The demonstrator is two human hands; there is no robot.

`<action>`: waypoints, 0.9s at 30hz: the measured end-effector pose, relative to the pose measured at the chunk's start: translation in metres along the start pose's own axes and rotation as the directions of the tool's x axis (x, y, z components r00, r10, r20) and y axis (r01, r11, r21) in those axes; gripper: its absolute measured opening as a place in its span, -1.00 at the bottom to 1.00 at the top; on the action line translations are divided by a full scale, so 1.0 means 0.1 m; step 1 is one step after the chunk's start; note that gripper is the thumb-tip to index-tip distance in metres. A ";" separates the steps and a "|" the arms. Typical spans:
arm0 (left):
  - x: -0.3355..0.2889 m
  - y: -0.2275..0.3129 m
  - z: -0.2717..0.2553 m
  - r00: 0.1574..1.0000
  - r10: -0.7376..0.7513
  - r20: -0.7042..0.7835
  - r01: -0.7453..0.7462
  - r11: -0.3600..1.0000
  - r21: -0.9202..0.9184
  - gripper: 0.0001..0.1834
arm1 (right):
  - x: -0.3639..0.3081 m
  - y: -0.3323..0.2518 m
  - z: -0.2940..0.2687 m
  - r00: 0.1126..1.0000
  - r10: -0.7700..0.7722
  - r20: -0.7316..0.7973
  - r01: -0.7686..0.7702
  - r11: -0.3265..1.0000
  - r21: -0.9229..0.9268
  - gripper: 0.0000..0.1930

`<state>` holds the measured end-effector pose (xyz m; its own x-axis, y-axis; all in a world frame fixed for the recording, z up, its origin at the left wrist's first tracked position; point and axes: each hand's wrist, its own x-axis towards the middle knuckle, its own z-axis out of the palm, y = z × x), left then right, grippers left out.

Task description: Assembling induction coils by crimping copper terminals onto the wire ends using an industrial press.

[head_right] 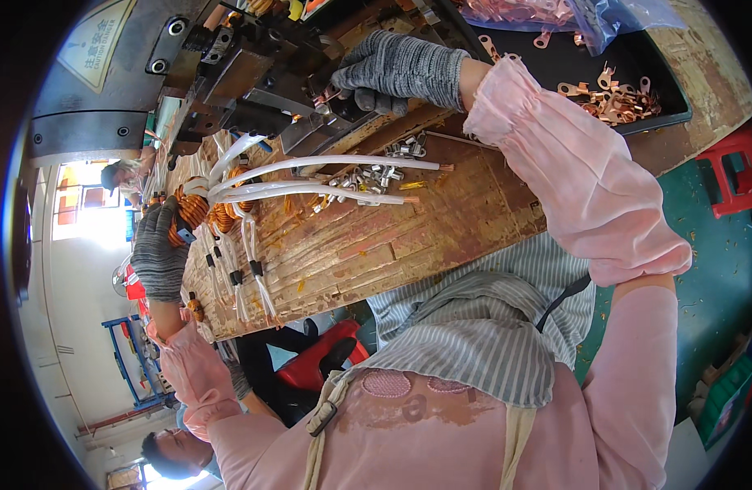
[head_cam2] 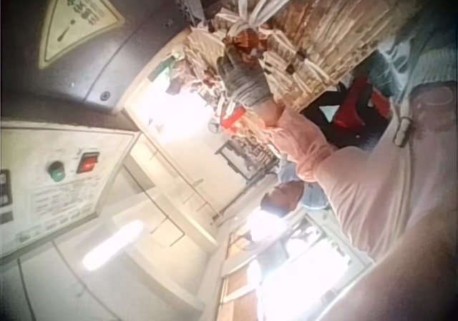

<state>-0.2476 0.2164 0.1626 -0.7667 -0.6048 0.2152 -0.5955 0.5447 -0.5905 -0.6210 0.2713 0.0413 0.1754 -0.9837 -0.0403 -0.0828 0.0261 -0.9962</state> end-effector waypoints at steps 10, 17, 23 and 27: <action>0.02 -0.06 -0.02 0.999 0.043 0.005 -0.043 0.999 0.027 -0.46 | -0.29 -0.16 -0.22 0.916 0.029 -0.400 0.012 0.995 0.101 -0.77; 0.04 -0.02 0.01 0.999 0.041 -0.007 -0.041 0.999 0.027 -0.47 | -0.48 -0.11 -0.29 0.821 -0.072 -0.567 0.161 0.981 0.110 -0.77; -0.01 -0.03 0.03 0.999 0.020 0.035 -0.019 1.000 -0.021 -0.42 | -0.42 0.02 -0.33 0.800 -0.161 -0.578 0.234 0.971 0.053 -0.79; -0.07 -0.01 0.07 0.999 0.023 -0.044 -0.026 0.997 -0.066 -0.36 | -0.36 0.32 -0.50 0.711 -0.283 -0.643 0.293 0.951 -0.095 -0.74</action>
<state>-0.2394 0.2162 0.1562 -0.7903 -0.5656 0.2358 -0.5897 0.5975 -0.5433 -0.6793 0.2991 0.0146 -0.4830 -0.8215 0.3032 -0.1209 -0.2803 -0.9523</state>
